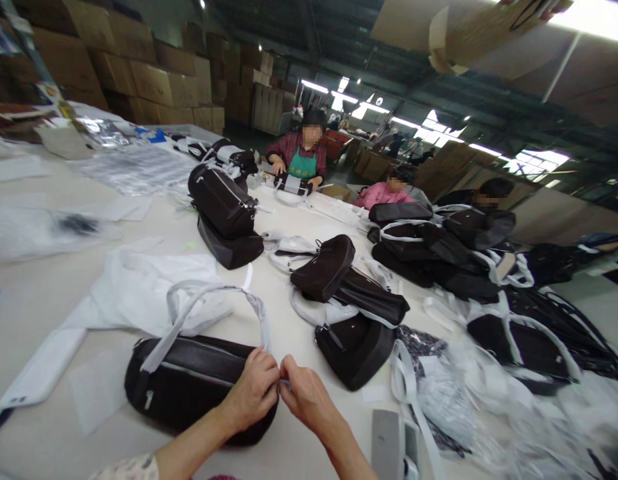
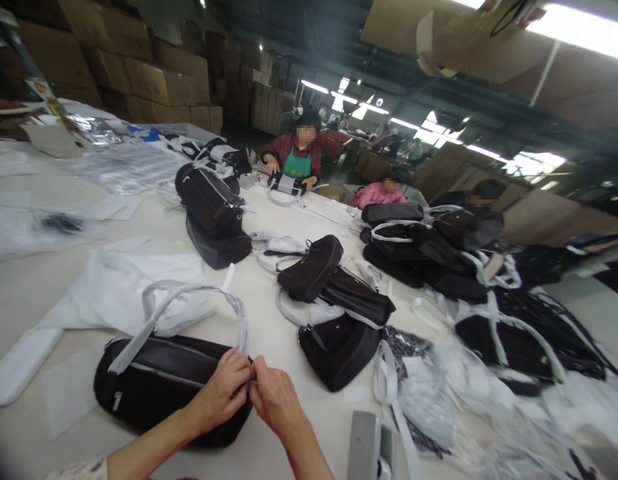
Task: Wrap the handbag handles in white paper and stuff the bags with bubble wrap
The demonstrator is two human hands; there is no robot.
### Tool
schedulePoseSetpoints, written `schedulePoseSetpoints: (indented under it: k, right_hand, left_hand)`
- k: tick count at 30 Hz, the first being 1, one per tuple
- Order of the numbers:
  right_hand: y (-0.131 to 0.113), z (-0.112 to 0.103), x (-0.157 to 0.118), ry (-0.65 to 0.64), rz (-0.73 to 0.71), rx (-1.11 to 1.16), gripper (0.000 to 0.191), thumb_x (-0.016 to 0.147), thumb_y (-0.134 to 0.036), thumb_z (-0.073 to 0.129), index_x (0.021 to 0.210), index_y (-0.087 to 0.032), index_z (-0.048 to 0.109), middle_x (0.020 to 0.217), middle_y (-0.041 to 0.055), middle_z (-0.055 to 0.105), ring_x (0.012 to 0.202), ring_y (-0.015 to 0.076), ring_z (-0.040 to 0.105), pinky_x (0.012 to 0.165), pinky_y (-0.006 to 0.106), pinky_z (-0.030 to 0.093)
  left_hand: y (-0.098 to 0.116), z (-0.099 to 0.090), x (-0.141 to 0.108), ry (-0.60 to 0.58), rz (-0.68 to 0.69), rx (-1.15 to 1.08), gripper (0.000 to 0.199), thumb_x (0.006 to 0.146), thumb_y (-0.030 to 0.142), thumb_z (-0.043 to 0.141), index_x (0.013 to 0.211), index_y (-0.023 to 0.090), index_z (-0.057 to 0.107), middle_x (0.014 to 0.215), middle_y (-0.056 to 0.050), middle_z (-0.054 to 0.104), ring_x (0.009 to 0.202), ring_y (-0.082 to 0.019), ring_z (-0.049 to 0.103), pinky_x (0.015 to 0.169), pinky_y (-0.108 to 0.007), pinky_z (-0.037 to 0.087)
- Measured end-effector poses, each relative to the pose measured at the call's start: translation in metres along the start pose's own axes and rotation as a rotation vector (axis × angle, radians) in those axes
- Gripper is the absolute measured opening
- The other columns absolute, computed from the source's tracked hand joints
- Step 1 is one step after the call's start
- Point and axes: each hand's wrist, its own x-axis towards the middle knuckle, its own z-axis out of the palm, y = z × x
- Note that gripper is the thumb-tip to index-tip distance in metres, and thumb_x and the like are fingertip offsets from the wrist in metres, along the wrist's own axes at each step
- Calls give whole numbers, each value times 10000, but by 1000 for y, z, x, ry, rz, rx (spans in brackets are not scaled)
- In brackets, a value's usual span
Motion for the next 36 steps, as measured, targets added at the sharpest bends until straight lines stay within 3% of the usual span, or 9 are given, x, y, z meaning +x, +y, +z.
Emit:
schedulePoseSetpoints:
  k: [2, 4, 8, 11, 18, 23, 26, 30, 36]
  right_hand:
    - [-2, -3, 1, 20, -12, -39, 247, 791, -86, 544, 996, -213, 491, 825, 25, 700, 762, 237, 662, 643, 306, 422]
    - [-4, -3, 0, 96, -70, -127, 288, 807, -76, 557, 1054, -219, 522, 1018, 62, 705, 932, 255, 651, 837, 377, 449]
    - [-3, 9, -6, 357, -234, -354, 179, 966, -131, 460, 1055, -224, 583, 1151, 67, 688, 1144, 237, 589, 1153, 492, 222]
    - [2, 17, -6, 451, -318, -399, 234, 1018, -201, 395, 936, -209, 615, 1123, 69, 699, 1144, 225, 588, 1194, 516, 156]
    - [18, 12, 3, 408, -486, -290, 276, 1014, -157, 397, 846, -203, 611, 976, 30, 706, 862, 155, 611, 1104, 422, 308]
    - [25, 18, 5, 269, -364, -76, 175, 977, -159, 476, 848, -211, 584, 906, 25, 684, 817, 177, 593, 843, 335, 435]
    - [21, 22, 0, 242, -239, -22, 113, 901, -125, 557, 826, -210, 553, 819, 8, 655, 721, 171, 570, 681, 288, 412]
    - [10, 28, -6, 257, 2, 55, 135, 821, -81, 592, 815, -207, 544, 768, -4, 649, 697, 168, 588, 654, 273, 385]
    - [-6, 26, -5, 252, 243, 106, 88, 800, -132, 626, 830, -208, 595, 739, 5, 696, 699, 205, 640, 675, 295, 392]
  left_hand:
    - [-7, 6, 2, 5, 18, -31, 235, 800, 37, 441, 874, 202, 590, 903, -42, 602, 951, -214, 541, 1101, -488, 324]
    - [-13, 8, 4, 1, 19, -68, 239, 809, 42, 441, 890, 201, 601, 923, -49, 615, 965, -215, 544, 1087, -466, 345]
    - [-23, 8, 9, -64, -9, -107, 179, 852, 83, 455, 828, 198, 589, 848, -37, 612, 891, -200, 554, 1051, -425, 386]
    - [-26, 8, 11, -111, -1, -119, 159, 882, 126, 467, 837, 200, 600, 858, -37, 627, 878, -198, 558, 1017, -397, 411]
    - [-34, 8, 14, -143, 4, -130, 177, 866, 112, 469, 869, 206, 619, 838, -17, 632, 854, -185, 562, 946, -340, 445]
    - [-34, 14, 12, -127, -7, -112, 167, 854, 98, 468, 771, 195, 576, 796, -16, 604, 819, -178, 546, 953, -355, 439]
    - [-29, 17, 8, -82, -14, -89, 189, 867, 87, 438, 764, 193, 555, 786, -19, 574, 821, -182, 534, 1021, -413, 401]
    - [-24, 13, 6, -46, 27, -61, 192, 889, 95, 421, 798, 199, 554, 791, -16, 562, 835, -182, 544, 1085, -461, 369]
    - [-22, -4, 6, -154, 135, -42, 216, 863, 79, 413, 936, 199, 578, 901, -36, 605, 915, -191, 583, 1145, -503, 323]
